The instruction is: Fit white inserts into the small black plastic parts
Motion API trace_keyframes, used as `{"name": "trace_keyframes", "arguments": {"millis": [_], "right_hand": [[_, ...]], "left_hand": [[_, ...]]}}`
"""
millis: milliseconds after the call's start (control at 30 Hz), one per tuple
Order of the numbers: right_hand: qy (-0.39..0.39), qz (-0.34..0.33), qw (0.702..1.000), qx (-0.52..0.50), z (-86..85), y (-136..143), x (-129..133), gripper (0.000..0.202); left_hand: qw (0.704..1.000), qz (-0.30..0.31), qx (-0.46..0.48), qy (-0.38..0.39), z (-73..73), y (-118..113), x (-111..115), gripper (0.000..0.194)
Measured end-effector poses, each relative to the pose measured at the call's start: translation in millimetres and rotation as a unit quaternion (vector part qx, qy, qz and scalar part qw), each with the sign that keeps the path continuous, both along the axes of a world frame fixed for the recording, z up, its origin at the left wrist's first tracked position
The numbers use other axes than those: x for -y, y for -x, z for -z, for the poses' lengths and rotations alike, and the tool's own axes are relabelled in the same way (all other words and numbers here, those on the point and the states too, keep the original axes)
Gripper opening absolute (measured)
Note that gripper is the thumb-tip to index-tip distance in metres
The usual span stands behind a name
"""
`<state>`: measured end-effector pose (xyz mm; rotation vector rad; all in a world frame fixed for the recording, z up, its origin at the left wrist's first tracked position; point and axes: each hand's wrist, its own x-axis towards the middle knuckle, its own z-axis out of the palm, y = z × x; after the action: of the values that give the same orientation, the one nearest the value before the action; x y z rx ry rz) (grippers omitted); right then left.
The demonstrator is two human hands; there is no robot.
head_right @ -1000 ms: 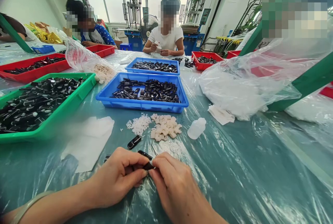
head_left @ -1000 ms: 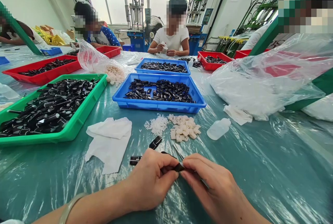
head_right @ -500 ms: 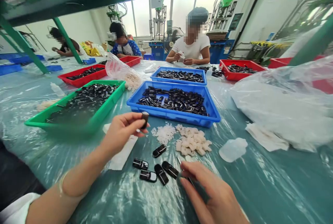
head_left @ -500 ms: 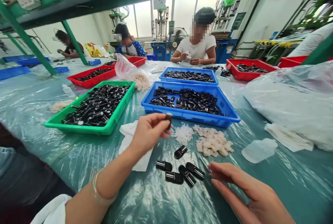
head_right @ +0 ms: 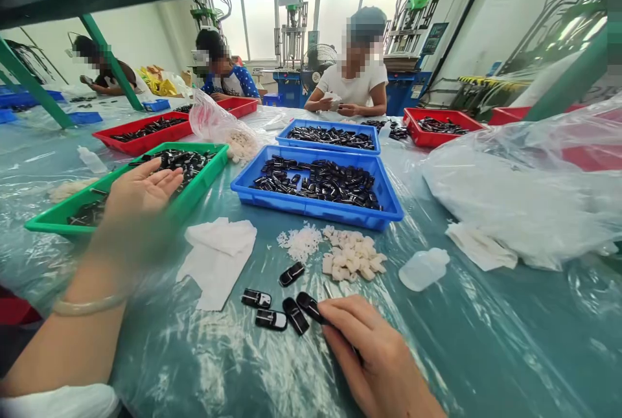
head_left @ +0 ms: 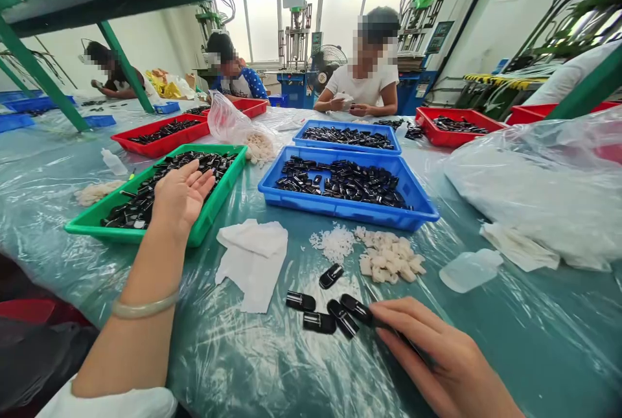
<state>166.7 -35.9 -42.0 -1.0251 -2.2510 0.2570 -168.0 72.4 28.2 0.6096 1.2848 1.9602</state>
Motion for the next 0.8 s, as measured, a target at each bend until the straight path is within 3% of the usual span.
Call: {"name": "trace_keyframes", "arguments": {"millis": [133, 267, 300, 400, 533, 667, 800], "right_hand": [[-0.032, 0.008, 0.998, 0.053, 8.2, 0.6, -2.5, 0.021], [-0.014, 0.043, 0.994, 0.104, 14.7, 3.7, -4.8, 0.018], [-0.005, 0.045, 0.993, 0.105, 15.2, 4.8, -5.6, 0.014], [0.020, 0.037, 0.995, 0.095, 14.4, 7.0, -8.5, 0.008], [0.009, 0.011, 0.998, 0.067, 12.6, 4.8, -11.2, 0.015], [0.010, -0.009, 1.000, 0.022, 9.2, -1.4, -12.5, 0.019], [0.095, -0.033, 0.994, -0.041, 1.6, -9.2, -12.7, 0.024]], "left_hand": [[0.998, 0.041, -0.035, -0.013, 2.6, -25.2, 5.1, 0.049], [0.977, 0.186, -0.103, 0.024, 11.2, -66.9, 19.0, 0.034], [0.966, 0.223, -0.124, 0.032, 14.5, -78.4, 24.2, 0.032], [0.887, 0.362, -0.278, 0.061, 25.1, -109.3, 41.6, 0.027], [0.800, 0.451, -0.391, 0.051, 36.9, -133.4, 58.9, 0.025], [0.765, 0.485, -0.422, 0.035, 44.8, -137.9, 62.6, 0.024], [0.753, 0.545, -0.359, 0.085, 47.4, -138.4, 63.6, 0.024]]}}
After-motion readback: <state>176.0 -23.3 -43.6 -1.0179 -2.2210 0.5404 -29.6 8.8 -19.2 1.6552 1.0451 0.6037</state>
